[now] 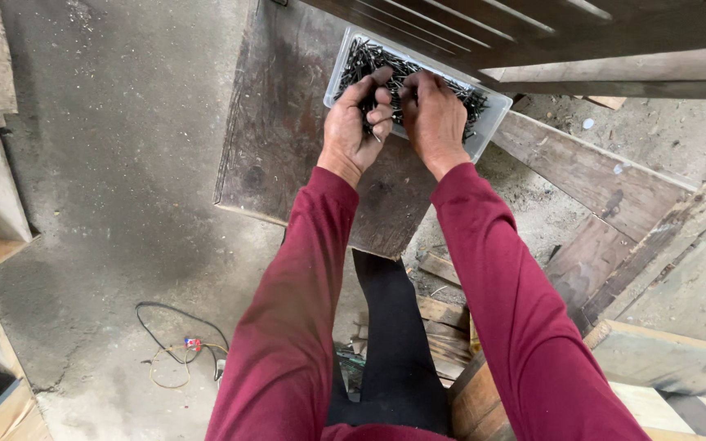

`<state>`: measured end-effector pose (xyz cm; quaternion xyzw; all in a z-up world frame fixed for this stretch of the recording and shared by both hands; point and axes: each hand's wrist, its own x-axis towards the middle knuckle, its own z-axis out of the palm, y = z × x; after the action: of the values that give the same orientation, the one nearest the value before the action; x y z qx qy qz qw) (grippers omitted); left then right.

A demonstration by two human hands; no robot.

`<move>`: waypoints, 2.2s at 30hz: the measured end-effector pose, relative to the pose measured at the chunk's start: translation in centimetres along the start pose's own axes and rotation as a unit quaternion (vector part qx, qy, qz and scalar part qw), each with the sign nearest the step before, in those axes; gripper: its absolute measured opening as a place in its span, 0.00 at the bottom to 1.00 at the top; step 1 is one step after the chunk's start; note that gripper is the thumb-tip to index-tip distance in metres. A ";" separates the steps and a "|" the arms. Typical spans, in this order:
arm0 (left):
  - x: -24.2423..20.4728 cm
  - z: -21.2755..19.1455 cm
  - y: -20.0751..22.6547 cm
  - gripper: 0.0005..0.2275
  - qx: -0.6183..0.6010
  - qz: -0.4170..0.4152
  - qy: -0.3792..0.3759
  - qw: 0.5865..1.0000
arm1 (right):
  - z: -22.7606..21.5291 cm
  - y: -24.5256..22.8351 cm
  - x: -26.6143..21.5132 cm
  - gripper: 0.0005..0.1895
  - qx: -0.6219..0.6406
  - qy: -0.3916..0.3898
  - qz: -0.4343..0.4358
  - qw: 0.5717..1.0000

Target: The person hammers nails into a wooden pallet using a hammer. They repeatedly pick up nails from a container and drive them into the wood to secure the slats. The person also flips the pallet over and hammers nails into the underside to reinforce the structure.

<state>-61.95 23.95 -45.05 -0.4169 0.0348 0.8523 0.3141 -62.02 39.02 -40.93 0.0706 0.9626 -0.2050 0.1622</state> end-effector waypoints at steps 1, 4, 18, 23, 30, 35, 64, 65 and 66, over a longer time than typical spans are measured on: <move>0.0 -0.1 -0.2 0.12 0.002 0.005 -0.006 1.000 | 0.2 0.2 0.1 0.05 -0.007 0.000 0.001 1.000; 0.0 0.1 -0.8 0.14 0.021 0.024 0.007 0.999 | 0.4 0.5 -0.2 0.07 -0.011 -0.026 0.020 0.999; -0.6 3.3 -3.8 0.17 -0.006 0.054 0.053 0.997 | -4.3 -4.4 -8.2 0.08 0.398 0.060 0.175 0.899; -4.1 6.6 -4.6 0.15 0.029 0.027 0.020 0.999 | -11.6 -8.9 -10.7 0.10 0.623 0.095 0.236 0.740; -11.1 9.6 -8.0 0.15 0.048 -0.100 -0.061 0.992 | -30.3 -21.0 -20.4 0.14 0.255 -0.140 -0.274 0.917; -14.6 9.2 -11.6 0.11 0.059 -0.246 -0.034 0.967 | -33.7 -22.9 -23.1 0.15 0.216 -0.134 -0.414 0.874; -47.8 17.4 -18.8 0.06 0.617 -0.400 -0.369 0.568 | -27.4 -30.3 -51.3 0.12 0.485 0.627 0.227 0.566; -49.1 17.8 -19.2 0.06 0.645 -0.383 -0.370 0.548 | -27.6 -30.3 -52.4 0.12 0.477 0.636 0.211 0.569; -50.2 18.2 -19.9 0.06 0.638 -0.415 -0.342 0.551 | -27.6 -30.5 -53.2 0.11 0.468 0.644 0.196 0.572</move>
<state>-40.40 20.27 7.57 0.2478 0.2831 0.4597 0.8044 -26.16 19.21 12.42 0.4367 0.5456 -0.4908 -0.5203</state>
